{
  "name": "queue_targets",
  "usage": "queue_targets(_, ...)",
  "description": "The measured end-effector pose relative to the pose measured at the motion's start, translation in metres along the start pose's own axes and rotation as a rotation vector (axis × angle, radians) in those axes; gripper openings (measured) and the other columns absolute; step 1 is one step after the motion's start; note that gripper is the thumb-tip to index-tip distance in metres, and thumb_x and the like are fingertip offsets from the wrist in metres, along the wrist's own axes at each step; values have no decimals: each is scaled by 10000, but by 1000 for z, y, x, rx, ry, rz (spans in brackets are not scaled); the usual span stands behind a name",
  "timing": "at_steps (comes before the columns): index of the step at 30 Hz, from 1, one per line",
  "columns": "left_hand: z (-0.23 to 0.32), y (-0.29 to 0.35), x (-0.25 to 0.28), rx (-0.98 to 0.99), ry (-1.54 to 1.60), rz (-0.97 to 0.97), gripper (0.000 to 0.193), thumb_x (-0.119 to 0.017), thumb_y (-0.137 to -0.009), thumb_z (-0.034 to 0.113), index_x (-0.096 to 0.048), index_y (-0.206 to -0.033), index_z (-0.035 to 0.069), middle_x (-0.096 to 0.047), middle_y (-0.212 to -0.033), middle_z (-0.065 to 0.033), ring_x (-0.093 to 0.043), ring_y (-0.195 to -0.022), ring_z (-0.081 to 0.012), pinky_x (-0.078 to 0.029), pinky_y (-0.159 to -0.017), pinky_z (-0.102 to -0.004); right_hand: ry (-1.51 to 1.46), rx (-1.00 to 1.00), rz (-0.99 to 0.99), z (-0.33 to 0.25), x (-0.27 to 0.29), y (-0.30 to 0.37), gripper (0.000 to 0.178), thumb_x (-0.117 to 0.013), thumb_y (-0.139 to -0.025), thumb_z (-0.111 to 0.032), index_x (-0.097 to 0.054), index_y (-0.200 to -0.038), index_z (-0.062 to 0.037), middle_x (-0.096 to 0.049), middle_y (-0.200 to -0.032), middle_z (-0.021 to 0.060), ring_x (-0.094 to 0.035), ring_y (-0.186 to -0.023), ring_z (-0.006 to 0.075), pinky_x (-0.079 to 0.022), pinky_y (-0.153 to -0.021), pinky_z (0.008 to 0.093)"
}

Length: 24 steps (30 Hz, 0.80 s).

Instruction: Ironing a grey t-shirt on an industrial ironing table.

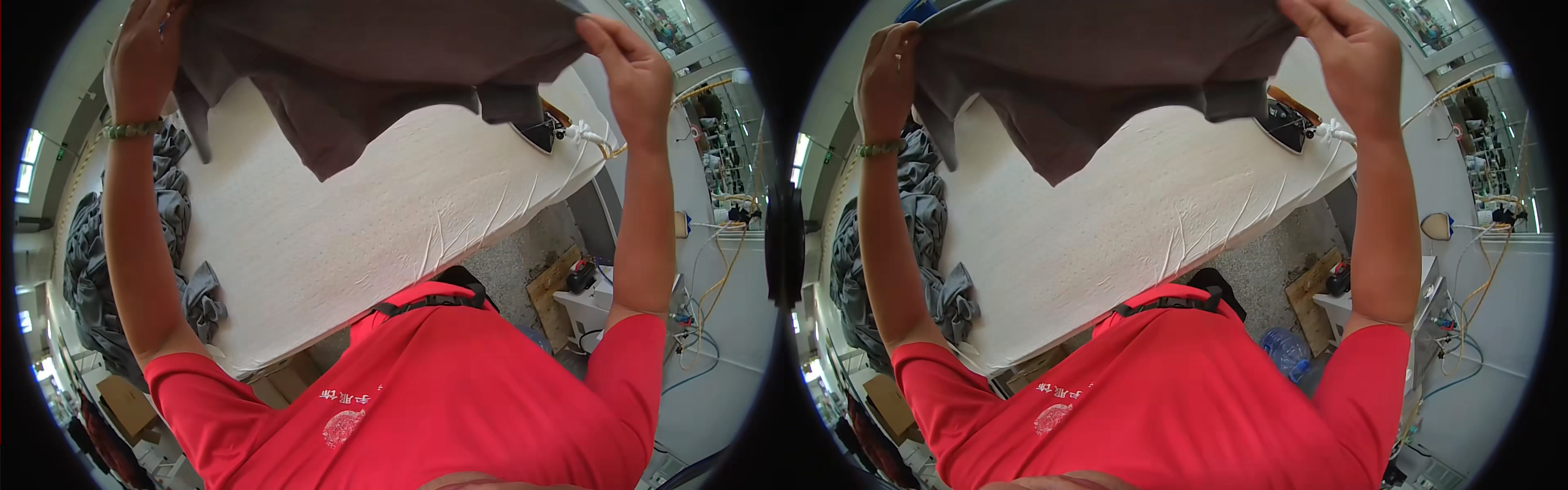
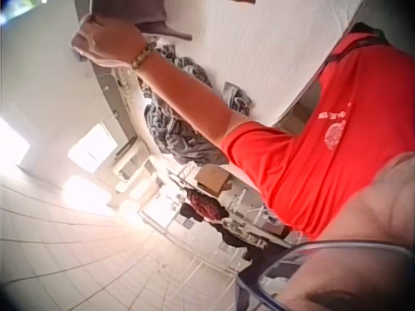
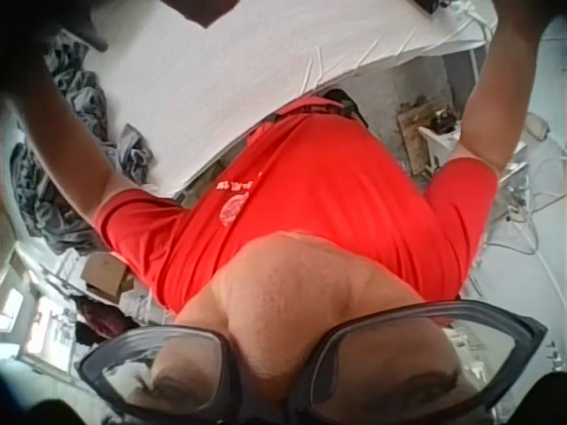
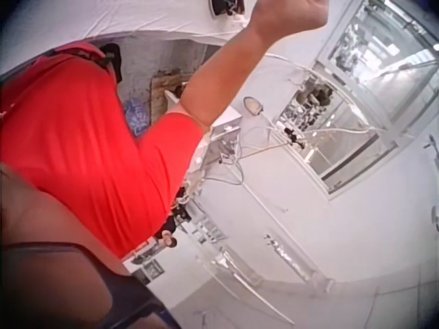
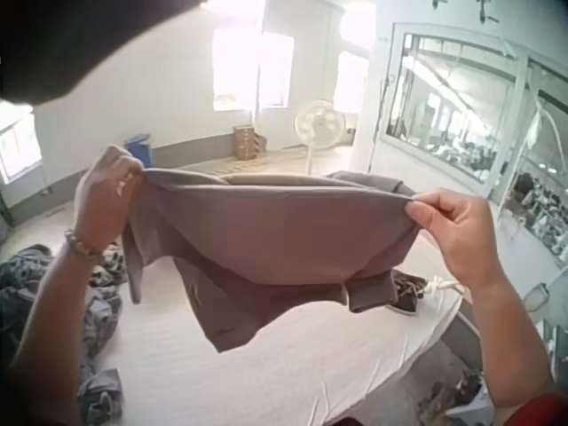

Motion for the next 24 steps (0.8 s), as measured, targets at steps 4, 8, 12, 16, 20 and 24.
queue_targets(4, 23, 6, -24, 264, -73, -137, 202, -649, -1057, 211, -726, -1219, 120, -774, -1016, -50, -755, -816, -213, -586, -678, -311, -245, -142, 73, 4, 3, 17, 218, -715, -1034, -140, -748, -1158, 36, -758, -1058, 26, -657, -969, 61, -511, -892, 215)
queue_targets(8, 13, 20, -74, 820, 671, -168, 234, -603, -1086, 200, -709, -1234, 54, -781, -955, -71, -737, -743, -179, -569, -640, -281, -567, -223, 172, -12, -26, 44, 209, -711, -1038, -147, -740, -1138, 33, -740, -1026, 14, -633, -935, 55, -493, -863, 210)
queue_targets(12, 41, 26, -148, 870, 1204, -321, 276, -553, -1112, 182, -678, -1257, -17, -765, -913, -81, -722, -719, -149, -573, -647, -271, -618, -326, 327, 5, -55, 70, 200, -723, -1034, -168, -749, -1092, 22, -725, -985, -12, -608, -895, 45, -478, -823, 204)
queue_targets(16, 121, 15, -230, 917, 1267, -678, 172, -488, -1066, 70, -625, -1166, 39, -730, -897, -149, -744, -785, -215, -628, -769, -342, -317, -438, 336, 74, -58, 99, 184, -722, -1034, -151, -737, -1130, 5, -714, -1075, 1, -616, -984, 55, -481, -911, 215)
queue_targets(20, 143, 1, -320, 464, 2329, -510, 171, -484, -1067, 57, -611, -1162, -5, -733, -928, -144, -732, -795, -193, -618, -769, -310, -136, -505, 359, 117, -42, 94, 162, -742, -1020, -140, -749, -1110, -5, -701, -1095, -8, -607, -983, 55, -475, -902, 210)
queue_targets(24, 169, -58, -344, 496, 1444, -459, 173, -473, -1064, 33, -619, -1151, -1, -726, -929, -110, -727, -846, -183, -600, -779, -305, 6, -432, 432, 120, -18, 81, 148, -750, -1010, -112, -746, -1096, 8, -691, -1111, -11, -600, -981, 60, -469, -893, 202)
Point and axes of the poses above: each hand's wrist, its own y-axis away from the middle knuckle, its own x-axis out of the back of the hand, z = x × y, the point moved 1 cm from there along -y, towards the middle knuckle
